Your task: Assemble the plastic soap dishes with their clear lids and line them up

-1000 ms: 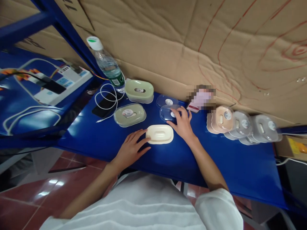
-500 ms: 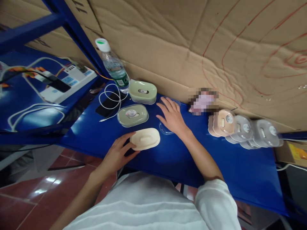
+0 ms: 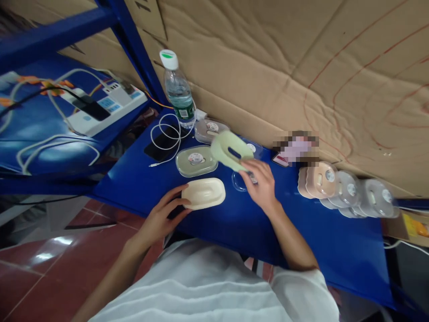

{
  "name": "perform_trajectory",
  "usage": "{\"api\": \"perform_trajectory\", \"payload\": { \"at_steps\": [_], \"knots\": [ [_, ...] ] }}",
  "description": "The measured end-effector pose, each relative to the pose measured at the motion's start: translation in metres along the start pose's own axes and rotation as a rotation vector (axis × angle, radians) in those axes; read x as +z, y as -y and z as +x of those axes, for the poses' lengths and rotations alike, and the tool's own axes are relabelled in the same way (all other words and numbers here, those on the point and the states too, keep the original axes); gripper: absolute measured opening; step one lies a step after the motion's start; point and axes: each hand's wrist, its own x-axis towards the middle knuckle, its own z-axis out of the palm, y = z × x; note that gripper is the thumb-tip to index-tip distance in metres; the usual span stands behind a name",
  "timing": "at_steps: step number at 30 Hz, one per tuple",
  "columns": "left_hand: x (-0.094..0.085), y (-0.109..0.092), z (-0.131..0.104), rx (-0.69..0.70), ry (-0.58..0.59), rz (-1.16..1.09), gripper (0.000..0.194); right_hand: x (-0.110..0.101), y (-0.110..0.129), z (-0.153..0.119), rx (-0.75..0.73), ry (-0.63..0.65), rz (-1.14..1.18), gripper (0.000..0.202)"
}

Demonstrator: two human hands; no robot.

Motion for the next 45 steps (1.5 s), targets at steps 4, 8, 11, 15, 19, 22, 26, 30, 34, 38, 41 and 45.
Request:
{"api": "perform_trajectory", "payload": {
  "at_steps": [4,8,11,15,19,22,26,30,34,38,41,45],
  "knots": [
    [-0.006,0.005,0.005,-0.021,0.011,-0.059,0.011,-0.037,0.033,-0.09,0.096,0.061,-0.014,0.036],
    [-0.011,0.01,0.013,-0.103,-0.041,-0.135,0.013,-0.042,0.062,-0.151,0.244,0.111,-0.015,0.032],
    [-0.008,0.009,0.019,-0.083,-0.017,-0.167,0.013,-0.036,0.075,-0.166,0.247,0.152,-0.058,0.031],
    [-0.004,0.003,0.016,-0.019,0.012,-0.063,0.016,-0.029,0.075,-0.162,0.331,0.023,-0.149,0.025],
    [-0.008,0.001,0.002,-0.009,0.055,0.034,0.013,-0.027,0.071,-0.153,0.388,-0.042,-0.166,0.021],
    [-0.008,0.0,-0.005,0.017,0.13,0.052,0.017,-0.021,0.078,-0.144,0.322,0.076,-0.095,0.023],
    [0.002,-0.001,-0.008,0.024,0.155,0.082,0.051,-0.003,0.098,-0.133,0.236,0.223,0.001,0.029],
    [0.009,-0.004,-0.01,0.003,0.144,0.107,0.073,0.015,0.11,-0.129,0.202,0.224,0.0,0.03],
    [0.008,-0.004,-0.012,0.113,0.088,0.152,0.051,0.02,0.11,-0.129,0.192,0.263,0.054,0.036],
    [0.008,0.001,-0.011,0.202,0.03,0.2,0.045,0.021,0.106,-0.126,0.152,0.276,0.058,0.039],
    [0.009,0.007,-0.011,0.209,0.015,0.24,0.04,0.024,0.107,-0.123,0.144,0.31,0.046,0.039],
    [0.01,0.015,-0.013,0.19,0.033,0.301,0.04,0.03,0.109,-0.119,0.138,0.392,0.026,0.035]
  ]
}}
